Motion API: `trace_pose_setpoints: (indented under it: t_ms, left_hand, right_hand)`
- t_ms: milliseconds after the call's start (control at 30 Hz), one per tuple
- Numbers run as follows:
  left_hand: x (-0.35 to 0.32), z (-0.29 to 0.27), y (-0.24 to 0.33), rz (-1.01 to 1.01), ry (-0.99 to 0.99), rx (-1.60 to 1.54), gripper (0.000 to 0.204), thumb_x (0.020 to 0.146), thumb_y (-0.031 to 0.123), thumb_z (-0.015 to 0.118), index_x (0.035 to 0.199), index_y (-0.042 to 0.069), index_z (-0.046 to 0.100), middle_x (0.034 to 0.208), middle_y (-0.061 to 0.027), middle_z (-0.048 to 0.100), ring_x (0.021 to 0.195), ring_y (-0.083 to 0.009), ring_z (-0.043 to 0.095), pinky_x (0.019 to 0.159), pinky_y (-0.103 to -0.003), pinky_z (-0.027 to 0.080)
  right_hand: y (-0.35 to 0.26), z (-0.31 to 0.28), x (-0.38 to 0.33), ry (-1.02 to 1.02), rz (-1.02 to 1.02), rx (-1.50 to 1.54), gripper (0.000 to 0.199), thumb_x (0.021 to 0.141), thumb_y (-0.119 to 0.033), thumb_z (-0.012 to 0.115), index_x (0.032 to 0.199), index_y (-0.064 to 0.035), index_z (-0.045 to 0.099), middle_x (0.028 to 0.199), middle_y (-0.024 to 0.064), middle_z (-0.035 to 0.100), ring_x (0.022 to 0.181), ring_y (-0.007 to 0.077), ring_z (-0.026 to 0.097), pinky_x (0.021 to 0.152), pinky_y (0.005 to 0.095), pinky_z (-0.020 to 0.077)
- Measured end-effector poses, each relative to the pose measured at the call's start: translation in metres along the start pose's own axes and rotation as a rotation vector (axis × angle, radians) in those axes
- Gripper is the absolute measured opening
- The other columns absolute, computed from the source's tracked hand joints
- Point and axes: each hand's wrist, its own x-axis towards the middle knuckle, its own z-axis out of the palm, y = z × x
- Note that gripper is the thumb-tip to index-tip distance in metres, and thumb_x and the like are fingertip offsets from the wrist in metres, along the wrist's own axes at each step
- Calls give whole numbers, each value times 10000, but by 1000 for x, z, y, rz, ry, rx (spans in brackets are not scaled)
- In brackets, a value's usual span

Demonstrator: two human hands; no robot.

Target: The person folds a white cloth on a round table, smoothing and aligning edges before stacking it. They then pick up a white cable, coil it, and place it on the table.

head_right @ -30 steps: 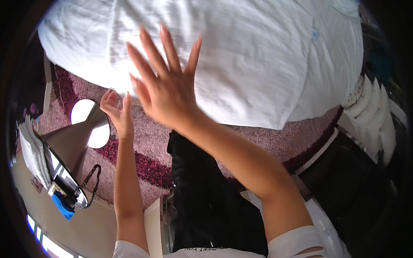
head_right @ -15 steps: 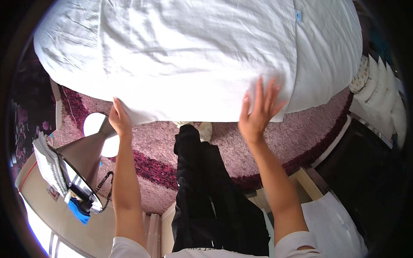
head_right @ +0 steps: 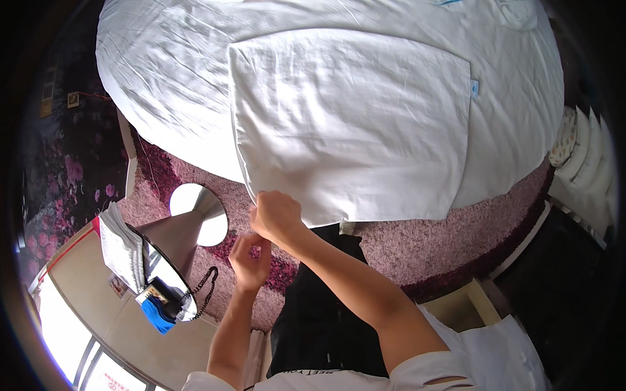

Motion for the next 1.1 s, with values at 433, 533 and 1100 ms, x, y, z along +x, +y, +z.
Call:
trace_pose_setpoints:
  t_ms: [433, 533, 1100]
  left_hand:
    - [256, 5, 6, -446, -75, 27, 911, 598, 501, 815, 1154, -98, 413, 1097, -213, 515, 967, -239, 555, 809, -313, 475]
    - [280, 17, -6, -443, -56, -120, 613, 681, 360, 796, 1039, -64, 534, 860, -117, 623, 731, -168, 602, 666, -277, 490]
    - [314, 42, 90, -153, 165, -703, 293, 873, 149, 630, 654, 133, 435, 624, 50, 475, 561, -26, 407, 567, -170, 353]
  right_hand:
    - [-5, -27, -27, -87, 19, 78, 221, 881, -255, 521, 866, -47, 595, 684, 138, 621, 657, 324, 625, 595, 445, 483]
    - [9, -30, -31, -65, -66, 77, 234, 910, -266, 510, 864, -52, 592, 660, 124, 609, 625, 303, 615, 567, 420, 480]
    - [106, -96, -106, -94, -372, 614, 292, 948, -237, 492, 752, -27, 542, 621, 71, 485, 553, 200, 492, 521, 332, 372]
